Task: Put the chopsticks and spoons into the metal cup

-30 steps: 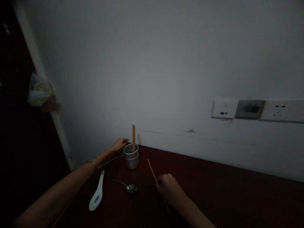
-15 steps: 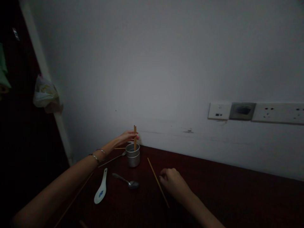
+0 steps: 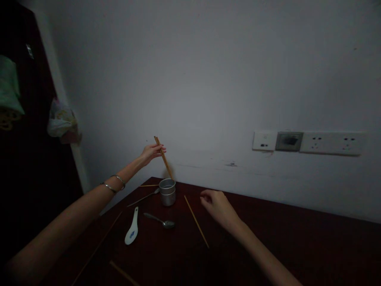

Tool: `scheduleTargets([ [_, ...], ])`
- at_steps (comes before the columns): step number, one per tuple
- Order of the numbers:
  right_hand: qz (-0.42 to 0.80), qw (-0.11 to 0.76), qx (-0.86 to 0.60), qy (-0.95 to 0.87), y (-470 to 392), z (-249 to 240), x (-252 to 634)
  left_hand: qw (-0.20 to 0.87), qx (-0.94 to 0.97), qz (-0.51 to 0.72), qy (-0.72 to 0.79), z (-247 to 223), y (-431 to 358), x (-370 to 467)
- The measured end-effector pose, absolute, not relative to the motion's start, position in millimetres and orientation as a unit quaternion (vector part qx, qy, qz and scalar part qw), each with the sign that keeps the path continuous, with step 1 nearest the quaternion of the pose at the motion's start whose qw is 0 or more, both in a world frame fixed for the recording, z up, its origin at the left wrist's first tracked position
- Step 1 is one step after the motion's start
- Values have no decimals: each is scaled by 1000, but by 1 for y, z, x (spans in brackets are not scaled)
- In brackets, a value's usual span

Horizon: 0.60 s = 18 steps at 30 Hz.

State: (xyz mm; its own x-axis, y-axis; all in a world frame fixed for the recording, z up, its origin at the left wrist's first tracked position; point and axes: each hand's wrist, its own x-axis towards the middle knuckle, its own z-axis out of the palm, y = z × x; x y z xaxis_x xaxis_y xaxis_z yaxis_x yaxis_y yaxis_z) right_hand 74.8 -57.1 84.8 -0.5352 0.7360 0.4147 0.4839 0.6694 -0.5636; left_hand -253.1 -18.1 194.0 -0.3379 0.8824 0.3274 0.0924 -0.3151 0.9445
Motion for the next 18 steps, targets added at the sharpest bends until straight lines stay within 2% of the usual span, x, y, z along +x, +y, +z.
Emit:
scheduleTargets([
  [3,201,392,-315,-841,-61,114,65,266,520,653,481,225,-42,-232],
  [6,253,431,-289,-816,-67,139,49,297,581,602,460,237,-70,-199],
  [13,429,389,-242,-779,-83,145,16,371,616,543,434,211,-111,-137],
  [18,440,359,-260,-781,-78,125,21,365,587,559,459,192,-107,-148],
])
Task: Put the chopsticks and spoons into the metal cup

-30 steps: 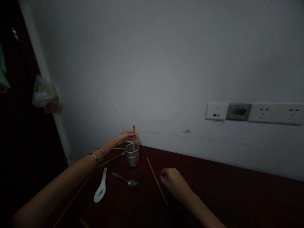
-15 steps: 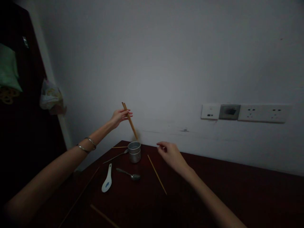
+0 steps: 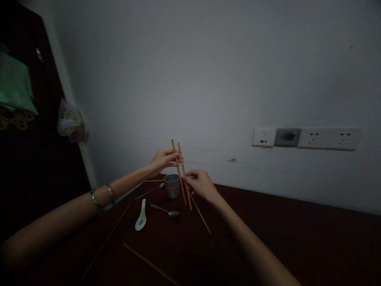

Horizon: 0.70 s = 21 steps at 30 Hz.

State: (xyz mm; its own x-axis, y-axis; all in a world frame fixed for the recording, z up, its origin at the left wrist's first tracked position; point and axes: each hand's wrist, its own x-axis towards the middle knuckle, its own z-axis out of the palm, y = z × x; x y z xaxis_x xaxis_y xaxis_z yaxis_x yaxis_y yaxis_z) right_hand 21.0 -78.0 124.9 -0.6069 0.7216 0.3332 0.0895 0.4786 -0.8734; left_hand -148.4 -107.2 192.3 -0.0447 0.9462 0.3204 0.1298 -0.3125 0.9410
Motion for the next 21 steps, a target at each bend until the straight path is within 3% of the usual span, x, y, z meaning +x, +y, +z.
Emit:
scheduleTargets([
  [4,313,345,-335,-819,-40,97,41,311,621,525,492,178,-106,-167],
  [7,223,303,-403,-834,-3,70,58,258,715,383,525,159,-115,-168],
  [13,187,205,-465,-841,32,24,74,168,829,88,526,103,-135,-147],
  [21,129,156,-519,-831,32,4,54,122,839,-29,530,47,-140,-135],
])
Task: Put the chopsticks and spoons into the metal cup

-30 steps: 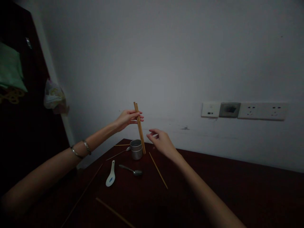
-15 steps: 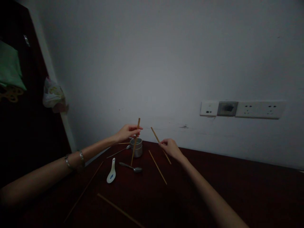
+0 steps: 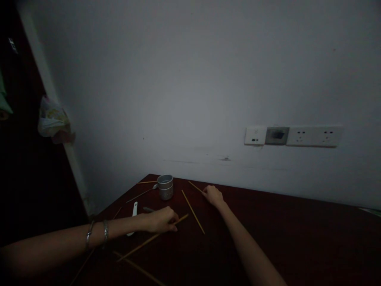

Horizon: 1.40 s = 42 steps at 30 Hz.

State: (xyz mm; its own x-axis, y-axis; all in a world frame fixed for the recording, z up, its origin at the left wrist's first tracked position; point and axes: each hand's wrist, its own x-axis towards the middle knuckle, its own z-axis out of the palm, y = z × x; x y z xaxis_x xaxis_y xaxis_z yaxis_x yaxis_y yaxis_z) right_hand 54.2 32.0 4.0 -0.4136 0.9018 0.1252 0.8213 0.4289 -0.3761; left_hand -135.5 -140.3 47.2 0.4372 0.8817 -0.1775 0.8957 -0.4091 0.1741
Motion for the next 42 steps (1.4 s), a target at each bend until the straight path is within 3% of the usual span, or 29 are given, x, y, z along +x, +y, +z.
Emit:
scheduleTargets([
  [26,68,160,-492,-853,42,-9,-5,13,833,-70,549,27,-135,-125],
  [42,55,183,-541,-819,43,10,92,-26,835,-96,541,39,-141,-119],
])
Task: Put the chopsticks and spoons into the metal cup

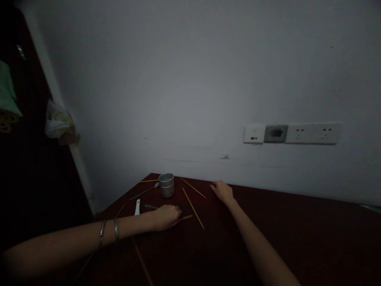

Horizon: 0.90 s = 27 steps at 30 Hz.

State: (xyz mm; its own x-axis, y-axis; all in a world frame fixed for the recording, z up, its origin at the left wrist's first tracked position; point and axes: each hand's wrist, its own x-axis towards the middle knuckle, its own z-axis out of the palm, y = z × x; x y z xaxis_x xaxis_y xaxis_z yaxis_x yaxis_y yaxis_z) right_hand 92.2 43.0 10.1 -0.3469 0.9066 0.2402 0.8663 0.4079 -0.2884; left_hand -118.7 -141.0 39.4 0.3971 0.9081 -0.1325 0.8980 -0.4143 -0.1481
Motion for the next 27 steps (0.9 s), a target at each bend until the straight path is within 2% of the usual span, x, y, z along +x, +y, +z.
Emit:
scheduleTargets([
  [4,62,188,-574,-795,38,14,132,37,-817,80,-570,58,-145,-116],
  [9,71,180,-601,-775,25,11,180,-11,-767,171,-618,72,-154,-119],
  [14,69,189,-608,-768,8,-3,210,-9,-718,189,-670,58,-160,-132],
  [27,96,221,-607,-757,-27,-27,242,55,-742,163,-648,46,-159,-133],
])
